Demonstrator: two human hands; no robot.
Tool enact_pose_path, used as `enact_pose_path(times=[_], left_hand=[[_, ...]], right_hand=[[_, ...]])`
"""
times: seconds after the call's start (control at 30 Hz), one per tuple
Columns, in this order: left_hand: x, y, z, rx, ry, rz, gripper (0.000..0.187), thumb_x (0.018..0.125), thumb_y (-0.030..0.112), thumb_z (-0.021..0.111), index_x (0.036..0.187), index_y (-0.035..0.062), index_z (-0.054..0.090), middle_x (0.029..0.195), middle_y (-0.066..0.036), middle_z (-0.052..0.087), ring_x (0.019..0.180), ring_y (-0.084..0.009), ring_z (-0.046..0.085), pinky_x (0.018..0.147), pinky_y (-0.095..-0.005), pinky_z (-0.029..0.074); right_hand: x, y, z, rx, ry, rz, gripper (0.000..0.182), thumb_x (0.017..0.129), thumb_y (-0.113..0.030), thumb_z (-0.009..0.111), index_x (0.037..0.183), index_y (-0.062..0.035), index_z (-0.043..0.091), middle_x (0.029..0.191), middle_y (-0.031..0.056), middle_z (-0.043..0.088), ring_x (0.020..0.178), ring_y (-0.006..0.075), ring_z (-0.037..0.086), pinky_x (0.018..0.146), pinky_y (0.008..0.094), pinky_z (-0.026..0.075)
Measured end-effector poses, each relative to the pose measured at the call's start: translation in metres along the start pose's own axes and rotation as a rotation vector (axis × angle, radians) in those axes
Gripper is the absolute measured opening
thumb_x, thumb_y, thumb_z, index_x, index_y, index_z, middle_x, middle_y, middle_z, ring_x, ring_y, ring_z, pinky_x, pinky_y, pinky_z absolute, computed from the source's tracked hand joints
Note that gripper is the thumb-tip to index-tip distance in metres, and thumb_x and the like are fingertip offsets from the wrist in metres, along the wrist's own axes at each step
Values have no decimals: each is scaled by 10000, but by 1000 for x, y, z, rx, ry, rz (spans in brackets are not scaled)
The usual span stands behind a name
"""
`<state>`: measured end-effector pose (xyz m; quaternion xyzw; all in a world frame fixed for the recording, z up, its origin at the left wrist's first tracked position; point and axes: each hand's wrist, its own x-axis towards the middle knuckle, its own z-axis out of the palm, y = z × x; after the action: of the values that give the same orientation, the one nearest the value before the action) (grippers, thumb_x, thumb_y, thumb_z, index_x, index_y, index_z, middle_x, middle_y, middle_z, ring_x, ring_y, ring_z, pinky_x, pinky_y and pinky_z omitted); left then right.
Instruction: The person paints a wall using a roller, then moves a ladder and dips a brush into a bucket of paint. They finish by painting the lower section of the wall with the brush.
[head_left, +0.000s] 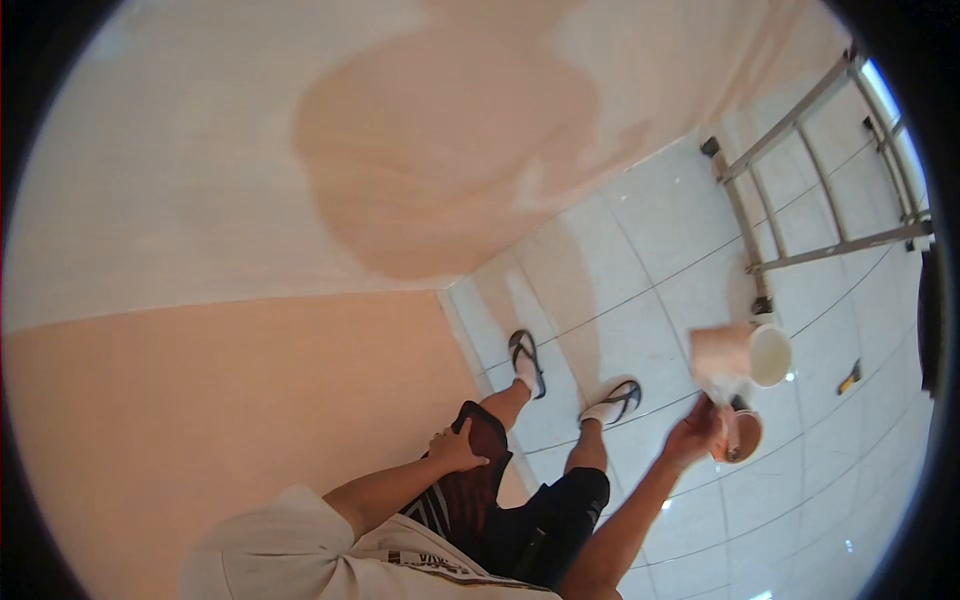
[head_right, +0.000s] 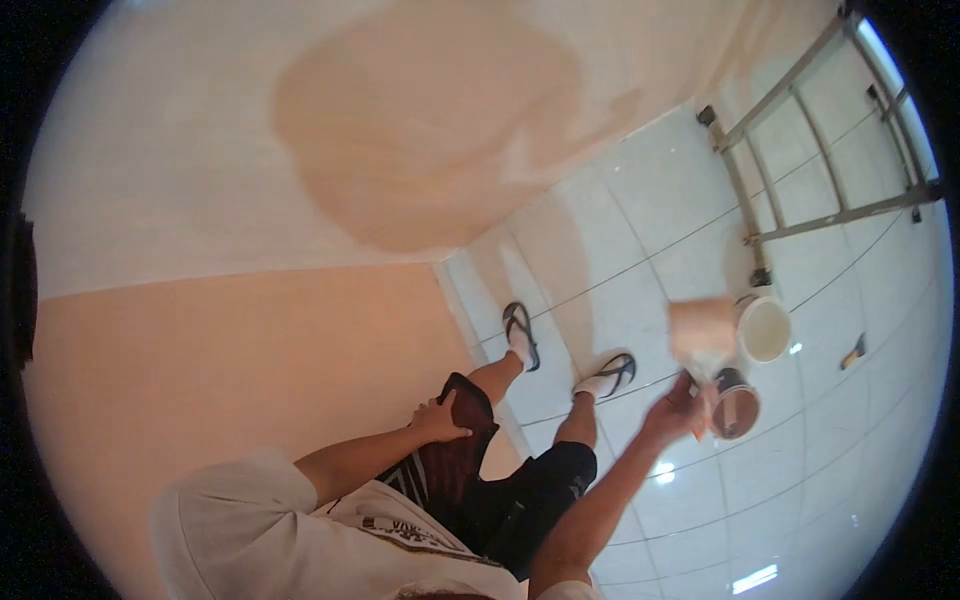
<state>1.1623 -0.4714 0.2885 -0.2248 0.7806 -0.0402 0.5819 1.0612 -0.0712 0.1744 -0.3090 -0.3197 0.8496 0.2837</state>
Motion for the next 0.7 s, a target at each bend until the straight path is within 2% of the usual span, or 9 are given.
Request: enact_pose_path(times=[0.07, 0.13, 0.2, 0.27, 0.33, 0.47, 0.57, 0.6, 0.7], left_hand=[[-14, -2, -13, -51, 0, -14, 1200, 658, 654, 747, 1554, 174, 109, 1401, -299, 426, 1274, -448, 468, 1038, -533, 397], [9, -28, -1, -184, -34, 85, 1211, 655, 659, 745, 1554, 158, 106, 1387, -304, 445, 1263, -441, 485, 1036, -524, 404], [36, -49, 18, -300, -61, 170, 1222, 651, 661, 746, 1553, 141, 107, 1371, -306, 464, 1252, -433, 500, 1035, -514, 410], [58, -56, 17, -387, -49, 226, 1232, 645, 658, 750, 1552, 123, 110, 1354, -305, 483, 1241, -426, 513, 1033, -502, 416], [83, -60, 23, -321, -32, 171, 1223, 646, 654, 752, 1546, 109, 128, 1361, -299, 478, 1243, -426, 511, 1026, -500, 424], [113, -48, 14, -451, 35, 35, 1174, 658, 648, 747, 1521, 77, 191, 1355, -288, 482, 1233, -419, 520, 1011, -495, 441], [150, -37, 9, -429, 238, -34, 1101, 667, 640, 742, 1482, 64, 279, 1342, -276, 492, 1218, -416, 529, 1000, -486, 452], [165, -37, 5, -495, 278, -58, 1038, 663, 628, 751, 1440, 59, 363, 1332, -271, 498, 1208, -427, 528, 990, -485, 460], [202, -44, -7, -627, 311, -52, 1020, 663, 624, 758, 1418, 41, 398, 1337, -253, 509, 1211, -432, 523, 1010, -487, 440]], right_hand=[[-7, 12, 70, 120, -149, 81, 260, 943, -182, 580, 1161, -50, 525, 1201, 103, 577, 1197, 242, 533, 1081, 437, 430], [-16, 48, 130, 118, -236, 37, 249, 944, -168, 580, 1161, -64, 517, 1176, 136, 586, 1146, 301, 572, 1035, 469, 470], [-44, 67, 207, 212, -240, 210, 232, 926, -118, 598, 1130, -46, 516, 1137, 127, 592, 1144, 286, 575, 1001, 503, 484], [-45, 112, 261, 265, -232, 262, 218, 935, -114, 591, 1130, -49, 518, 1116, 139, 606, 1118, 280, 591, 969, 493, 518], [-77, 161, 298, 332, -272, 302, 205, 930, -80, 597, 1120, -42, 529, 1098, 130, 610, 1063, 269, 621, 939, 474, 546], [-111, 231, 339, 322, -390, 336, 184, 945, -94, 590, 1101, -29, 518, 1078, 136, 609, 1026, 261, 634, 912, 437, 569], [-118, 274, 359, 383, -432, 360, 204, 945, -103, 593, 1117, -34, 509, 1094, 143, 612, 1033, 270, 634, 926, 429, 562], [-118, 290, 359, 402, -443, 366, 213, 942, -104, 596, 1125, -38, 507, 1102, 146, 614, 1038, 276, 633, 934, 428, 556], [-113, 347, 348, 322, -401, 306, 218, 943, -94, 591, 1125, -24, 495, 1099, 153, 603, 1016, 271, 638, 937, 412, 560]])
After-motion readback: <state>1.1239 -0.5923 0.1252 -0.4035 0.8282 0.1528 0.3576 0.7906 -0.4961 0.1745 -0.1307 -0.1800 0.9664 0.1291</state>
